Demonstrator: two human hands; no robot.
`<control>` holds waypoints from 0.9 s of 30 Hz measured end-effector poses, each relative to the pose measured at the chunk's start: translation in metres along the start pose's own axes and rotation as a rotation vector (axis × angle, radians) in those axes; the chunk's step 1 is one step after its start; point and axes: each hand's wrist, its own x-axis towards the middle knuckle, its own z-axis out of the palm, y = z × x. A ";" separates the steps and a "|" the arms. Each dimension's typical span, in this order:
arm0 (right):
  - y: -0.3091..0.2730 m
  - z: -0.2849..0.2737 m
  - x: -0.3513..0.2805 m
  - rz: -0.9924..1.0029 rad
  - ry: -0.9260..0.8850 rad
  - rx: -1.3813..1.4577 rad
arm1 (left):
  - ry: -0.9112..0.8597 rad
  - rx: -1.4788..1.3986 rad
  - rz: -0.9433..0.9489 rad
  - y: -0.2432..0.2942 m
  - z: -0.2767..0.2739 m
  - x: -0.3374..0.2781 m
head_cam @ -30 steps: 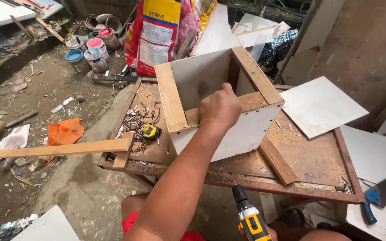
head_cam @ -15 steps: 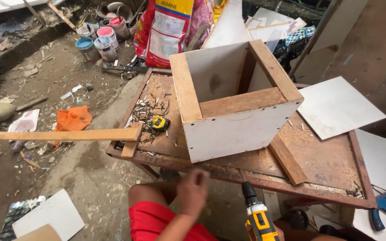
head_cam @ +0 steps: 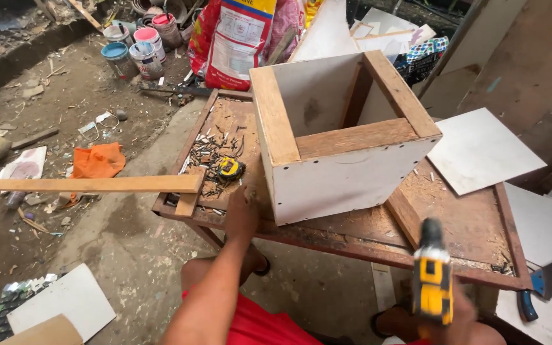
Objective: Assembling a wooden box by drilling screws into panels on a workbench.
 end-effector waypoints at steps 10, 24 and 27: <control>-0.092 -0.085 0.170 0.269 -0.088 -0.476 | -0.279 -0.091 -0.374 0.037 -0.022 -0.003; -0.050 -0.063 0.207 0.187 -0.208 -0.640 | -0.193 -0.048 -0.286 0.019 0.009 -0.007; -0.046 -0.055 0.212 0.209 -0.256 -0.889 | -0.186 -0.067 -0.291 0.020 0.009 -0.010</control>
